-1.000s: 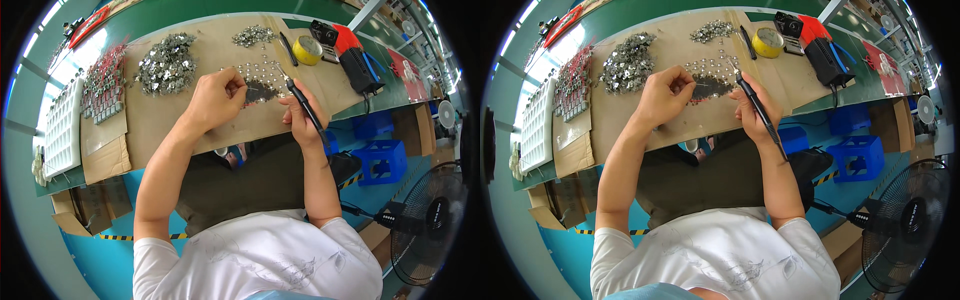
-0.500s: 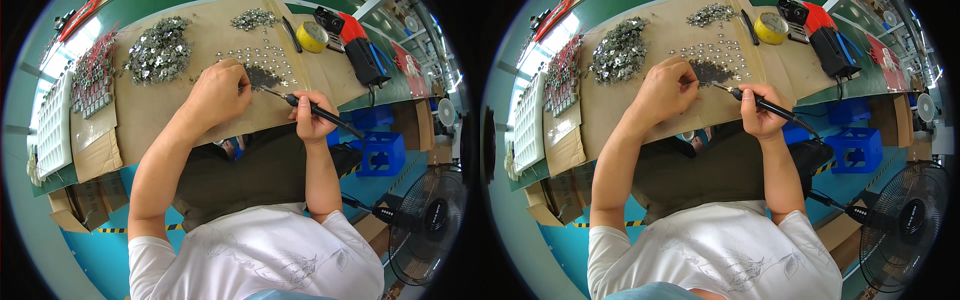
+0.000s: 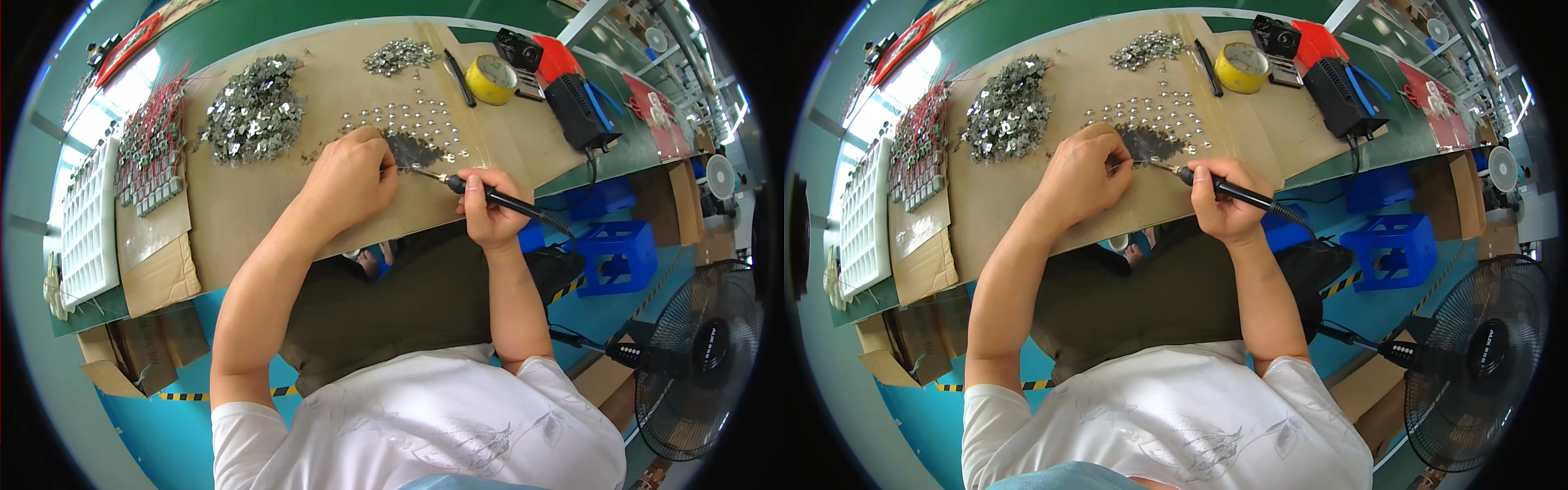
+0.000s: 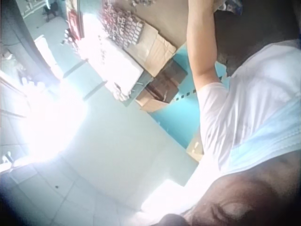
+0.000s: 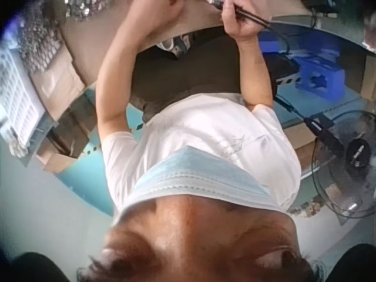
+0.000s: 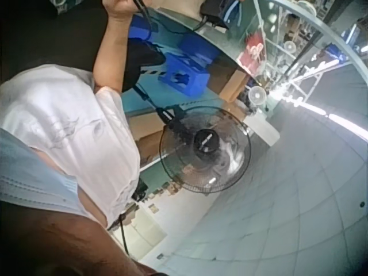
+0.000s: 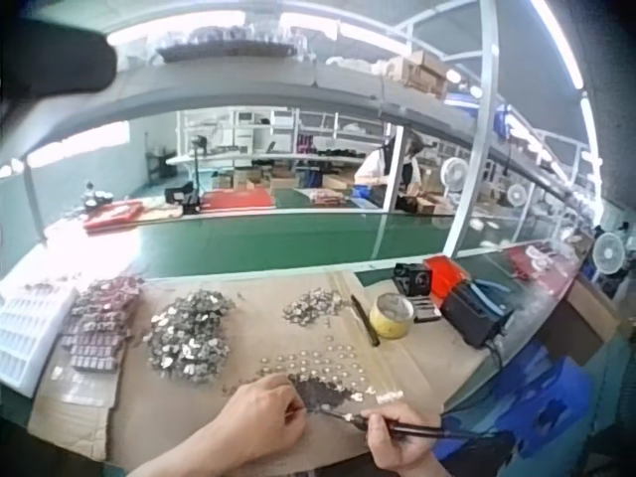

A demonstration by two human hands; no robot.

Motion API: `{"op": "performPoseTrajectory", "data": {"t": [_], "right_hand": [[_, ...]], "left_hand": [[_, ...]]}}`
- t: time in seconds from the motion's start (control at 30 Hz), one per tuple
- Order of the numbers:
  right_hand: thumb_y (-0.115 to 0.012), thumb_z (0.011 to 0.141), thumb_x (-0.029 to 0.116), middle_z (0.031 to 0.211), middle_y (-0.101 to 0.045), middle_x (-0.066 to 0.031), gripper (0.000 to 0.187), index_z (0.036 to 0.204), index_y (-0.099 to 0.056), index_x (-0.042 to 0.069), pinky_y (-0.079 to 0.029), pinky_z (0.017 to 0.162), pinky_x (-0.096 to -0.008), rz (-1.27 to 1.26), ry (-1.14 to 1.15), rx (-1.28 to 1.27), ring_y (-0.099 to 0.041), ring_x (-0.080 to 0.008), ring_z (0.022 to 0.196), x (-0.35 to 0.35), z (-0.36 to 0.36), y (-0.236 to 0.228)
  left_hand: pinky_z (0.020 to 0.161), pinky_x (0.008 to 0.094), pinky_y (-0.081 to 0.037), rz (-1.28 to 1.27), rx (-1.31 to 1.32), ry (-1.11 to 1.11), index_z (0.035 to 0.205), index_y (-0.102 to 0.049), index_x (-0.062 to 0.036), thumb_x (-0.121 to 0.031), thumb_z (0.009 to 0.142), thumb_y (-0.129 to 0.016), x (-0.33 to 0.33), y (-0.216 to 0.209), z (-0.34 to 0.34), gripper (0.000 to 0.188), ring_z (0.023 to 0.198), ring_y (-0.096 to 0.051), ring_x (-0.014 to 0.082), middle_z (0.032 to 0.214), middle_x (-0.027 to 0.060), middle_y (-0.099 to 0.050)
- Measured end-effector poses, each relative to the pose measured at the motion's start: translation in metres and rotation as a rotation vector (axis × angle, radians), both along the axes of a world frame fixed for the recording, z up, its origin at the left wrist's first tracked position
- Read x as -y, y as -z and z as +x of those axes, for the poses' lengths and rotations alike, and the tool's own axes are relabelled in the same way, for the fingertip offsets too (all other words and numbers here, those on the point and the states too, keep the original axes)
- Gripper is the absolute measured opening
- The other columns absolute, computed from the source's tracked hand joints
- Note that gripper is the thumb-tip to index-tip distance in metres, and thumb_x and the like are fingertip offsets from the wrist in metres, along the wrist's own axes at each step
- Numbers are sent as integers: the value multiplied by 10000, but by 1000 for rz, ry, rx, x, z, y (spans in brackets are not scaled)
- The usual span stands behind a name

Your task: Soldering electronic components onto a printed circuit board at an industrial workstation.

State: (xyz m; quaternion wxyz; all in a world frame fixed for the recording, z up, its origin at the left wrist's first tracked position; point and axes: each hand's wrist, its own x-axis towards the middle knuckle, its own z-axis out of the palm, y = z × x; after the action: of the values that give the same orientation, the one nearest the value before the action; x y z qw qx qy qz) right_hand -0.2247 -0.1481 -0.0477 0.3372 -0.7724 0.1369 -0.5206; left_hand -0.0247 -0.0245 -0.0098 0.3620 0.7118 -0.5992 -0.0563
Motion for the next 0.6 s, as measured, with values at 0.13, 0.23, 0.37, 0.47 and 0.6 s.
{"op": "performPoseTrajectory", "data": {"t": [0.13, 0.23, 0.37, 0.47, 0.6], "right_hand": [[-691, 887, 10, 711, -688, -64, 47, 867, -733, 1, -453, 519, -247, 26, 8, -13, -608, -131, 558, 0, 1, -3], [-687, 886, 8, 708, -687, -70, 52, 863, -733, 4, -453, 521, -254, -12, 5, -15, -611, -141, 557, 1, 2, -6], [-684, 889, 15, 712, -693, -82, 55, 861, -731, 5, -466, 533, -266, -15, 20, -22, -625, -166, 565, 1, 2, -5], [-692, 891, 27, 718, -700, -78, 52, 862, -729, 4, -475, 540, -269, 50, 33, -19, -636, -162, 578, -1, -2, 3], [-690, 894, 26, 726, -702, -76, 52, 866, -726, 1, -465, 534, -259, 30, 15, -18, -623, -149, 573, 1, -2, 1]], "left_hand": [[759, 410, -571, 7, 0, -8, 851, -704, 22, -90, 808, -699, 1, -1, 1, 121, 810, -697, 329, 929, 153, -686], [768, 418, -570, -7, 7, -3, 850, -705, 17, -100, 810, -694, 3, 1, 2, 124, 827, -696, 339, 933, 154, -686], [781, 436, -568, -10, 25, 13, 832, -699, 0, -121, 813, -683, 1, 1, 3, 124, 855, -689, 358, 927, 151, -682], [786, 443, -570, -37, 28, 28, 832, -695, -12, -127, 816, -683, 3, 6, 1, 117, 869, -685, 364, 922, 149, -678], [787, 448, -571, -8, 18, 14, 840, -695, -11, -119, 830, -680, 1, 5, -1, 109, 870, -682, 365, 931, 143, -675]]}}
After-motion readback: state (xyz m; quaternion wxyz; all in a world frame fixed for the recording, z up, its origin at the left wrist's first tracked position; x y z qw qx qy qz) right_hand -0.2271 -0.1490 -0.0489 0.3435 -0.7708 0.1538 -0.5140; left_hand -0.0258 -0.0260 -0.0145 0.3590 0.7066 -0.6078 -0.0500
